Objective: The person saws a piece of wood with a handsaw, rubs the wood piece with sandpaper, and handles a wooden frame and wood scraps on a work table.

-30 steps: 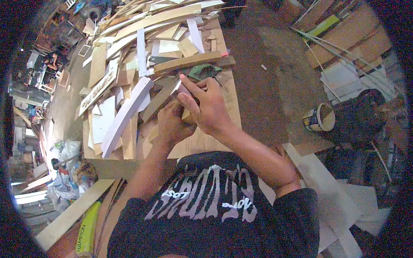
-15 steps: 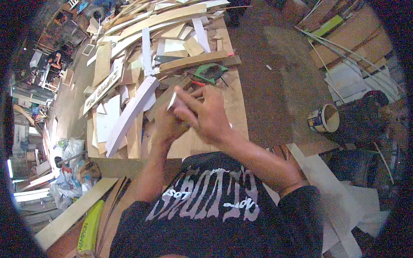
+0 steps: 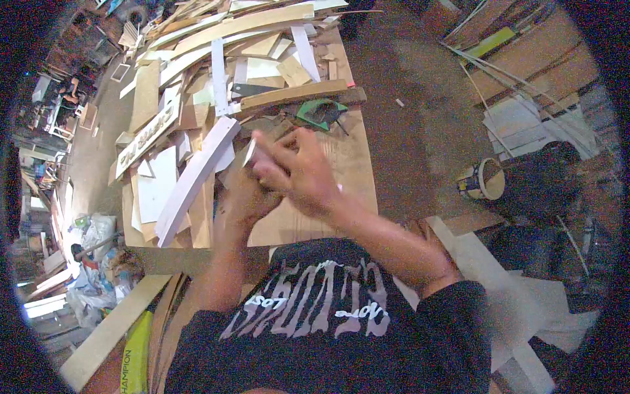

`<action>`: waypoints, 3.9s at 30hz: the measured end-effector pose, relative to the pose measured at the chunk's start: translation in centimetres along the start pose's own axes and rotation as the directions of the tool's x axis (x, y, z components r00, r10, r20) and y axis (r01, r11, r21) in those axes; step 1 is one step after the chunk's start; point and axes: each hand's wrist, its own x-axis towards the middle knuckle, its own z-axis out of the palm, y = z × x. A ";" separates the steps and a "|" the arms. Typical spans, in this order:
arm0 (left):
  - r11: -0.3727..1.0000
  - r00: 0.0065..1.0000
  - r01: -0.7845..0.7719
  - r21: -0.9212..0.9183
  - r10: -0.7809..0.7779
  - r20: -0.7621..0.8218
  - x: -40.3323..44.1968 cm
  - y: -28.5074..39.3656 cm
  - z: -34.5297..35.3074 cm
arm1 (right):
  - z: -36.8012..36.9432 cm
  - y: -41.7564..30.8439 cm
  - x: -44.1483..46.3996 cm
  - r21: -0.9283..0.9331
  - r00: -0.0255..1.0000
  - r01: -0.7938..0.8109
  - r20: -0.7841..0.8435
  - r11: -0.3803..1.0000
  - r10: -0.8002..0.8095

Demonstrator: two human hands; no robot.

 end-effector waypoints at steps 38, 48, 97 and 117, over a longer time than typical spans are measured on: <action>0.987 0.983 -0.157 0.024 0.154 0.096 2.3 -0.4 -2.0 | 1.5 1.8 -0.2 0.004 0.978 -0.197 -0.065 0.980 0.197; 0.997 0.992 -0.069 0.035 0.065 0.105 3.5 3.9 3.9 | -3.8 6.0 -2.5 0.194 0.991 -0.105 -0.064 0.975 0.119; 0.521 0.946 0.039 -0.853 -0.294 -0.136 -3.1 -9.3 -12.4 | 19.6 9.3 -7.8 -0.373 0.894 -0.447 -0.220 0.813 0.390; -0.071 0.513 -0.358 -0.931 -0.848 -0.133 -5.7 -16.9 -19.3 | 13.9 -7.2 0.3 0.841 0.951 -0.268 0.153 0.469 0.268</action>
